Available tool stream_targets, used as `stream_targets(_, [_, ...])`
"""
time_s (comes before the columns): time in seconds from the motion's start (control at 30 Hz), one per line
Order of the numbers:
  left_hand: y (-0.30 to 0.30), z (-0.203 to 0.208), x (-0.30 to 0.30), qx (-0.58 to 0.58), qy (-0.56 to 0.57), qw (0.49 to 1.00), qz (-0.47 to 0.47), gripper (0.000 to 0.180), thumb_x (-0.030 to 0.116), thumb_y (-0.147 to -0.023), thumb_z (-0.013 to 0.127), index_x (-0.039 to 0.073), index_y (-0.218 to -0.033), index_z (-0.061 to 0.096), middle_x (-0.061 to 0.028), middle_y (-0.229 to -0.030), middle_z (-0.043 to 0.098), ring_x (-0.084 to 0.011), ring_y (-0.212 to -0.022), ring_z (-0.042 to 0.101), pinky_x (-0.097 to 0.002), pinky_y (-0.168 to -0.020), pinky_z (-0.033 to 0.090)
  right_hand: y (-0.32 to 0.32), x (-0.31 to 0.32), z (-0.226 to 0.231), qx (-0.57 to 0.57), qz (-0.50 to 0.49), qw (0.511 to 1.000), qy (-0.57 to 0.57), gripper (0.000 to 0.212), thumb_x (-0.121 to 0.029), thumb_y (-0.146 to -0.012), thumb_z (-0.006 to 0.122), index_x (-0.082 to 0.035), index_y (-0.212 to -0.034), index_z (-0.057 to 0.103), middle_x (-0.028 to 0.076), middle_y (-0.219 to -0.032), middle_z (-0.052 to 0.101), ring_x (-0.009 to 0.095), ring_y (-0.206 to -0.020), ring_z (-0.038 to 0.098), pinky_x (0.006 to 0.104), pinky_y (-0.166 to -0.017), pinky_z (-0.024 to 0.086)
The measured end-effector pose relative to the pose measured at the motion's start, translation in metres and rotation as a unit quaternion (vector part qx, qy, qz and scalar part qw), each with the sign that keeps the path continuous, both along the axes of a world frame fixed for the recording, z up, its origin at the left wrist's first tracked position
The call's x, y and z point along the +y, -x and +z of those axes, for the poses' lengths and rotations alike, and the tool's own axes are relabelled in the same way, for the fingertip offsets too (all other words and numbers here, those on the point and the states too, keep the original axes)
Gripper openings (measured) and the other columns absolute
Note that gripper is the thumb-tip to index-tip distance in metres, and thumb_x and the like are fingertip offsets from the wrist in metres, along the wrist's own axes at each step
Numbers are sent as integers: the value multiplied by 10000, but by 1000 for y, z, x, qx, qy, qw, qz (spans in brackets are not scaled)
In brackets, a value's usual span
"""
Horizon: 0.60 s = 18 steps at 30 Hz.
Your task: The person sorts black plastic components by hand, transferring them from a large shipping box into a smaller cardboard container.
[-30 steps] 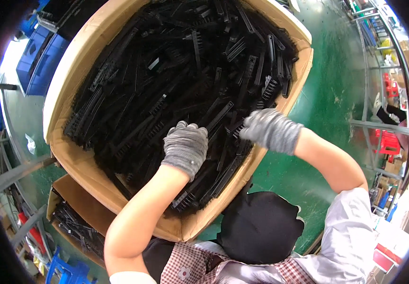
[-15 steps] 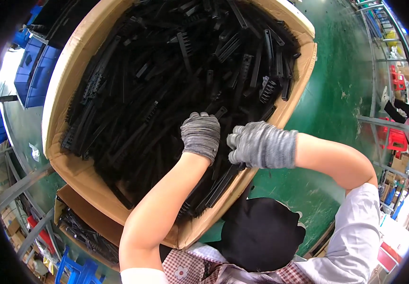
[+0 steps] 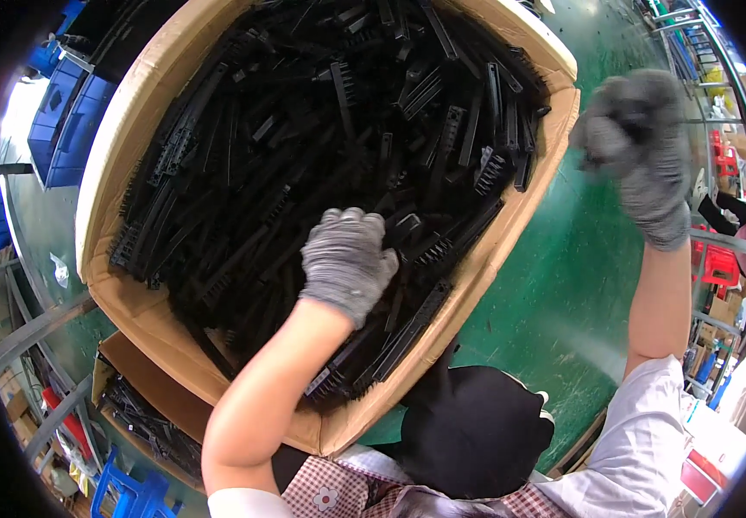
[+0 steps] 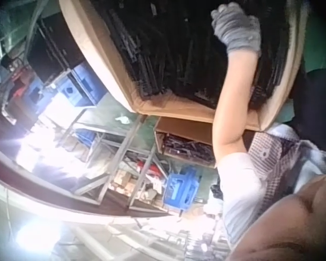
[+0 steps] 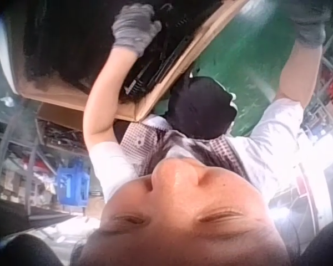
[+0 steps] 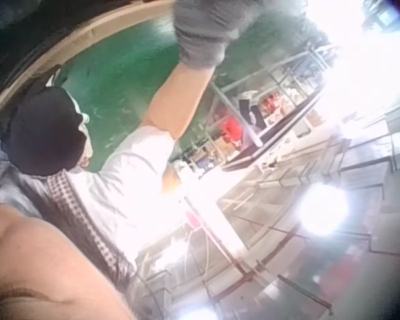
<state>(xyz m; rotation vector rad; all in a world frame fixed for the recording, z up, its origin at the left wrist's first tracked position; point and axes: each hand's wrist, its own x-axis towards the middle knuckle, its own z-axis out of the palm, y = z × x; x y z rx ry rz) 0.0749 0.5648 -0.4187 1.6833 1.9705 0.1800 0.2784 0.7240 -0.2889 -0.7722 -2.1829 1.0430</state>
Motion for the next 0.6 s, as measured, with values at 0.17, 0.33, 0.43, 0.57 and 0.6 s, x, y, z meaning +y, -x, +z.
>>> stream_targets(0.17, [51, 5, -28, -179, -93, 977, 70, 240, 108, -629, 705, 39, -814, 569, -105, -764, 599, -181, -660, 587, -284, -624, 493, 47, 0, -69, -601, 236, 722, -250, 251, -171, -730, 593, -107, -971, 560, 96, -871, 566, 270, -765, 595, 358, -679, 494])
stream_targets(0.33, [85, 17, -49, -328, -100, 924, 166, 241, 38, -739, 621, 50, -964, 534, -30, -797, 593, -91, -707, 551, -244, -691, 474, 44, 20, -124, -574, 221, 740, -273, 219, -194, -810, 475, -37, -890, 605, 155, -864, 606, 287, -863, 587, 394, -724, 484])
stream_targets(0.43, [92, 25, -54, -357, -119, 907, 188, 279, 27, -786, 559, 54, -1062, 529, -31, -827, 593, -100, -749, 558, -252, -720, 466, 39, 26, -135, -572, 254, 715, -310, 201, -188, -802, 481, -54, -876, 612, 139, -898, 602, 288, -865, 586, 377, -718, 490])
stream_targets(0.57, [83, 8, -47, -51, -90, 992, 75, 219, 99, -737, 560, 80, -953, 531, -137, -796, 591, -283, -765, 591, -368, -714, 479, 46, 23, -137, -558, 320, 692, -328, 171, -177, -773, 507, -70, -846, 618, 119, -901, 598, 285, -865, 588, 367, -717, 498])
stream_targets(0.6, [73, 2, -43, -34, -46, 996, 63, 220, 120, -728, 556, 77, -942, 527, -147, -804, 591, -305, -777, 586, -394, -717, 476, 44, 22, -139, -561, 315, 693, -326, 159, -173, -759, 519, -74, -833, 620, 114, -896, 597, 282, -868, 589, 364, -713, 501])
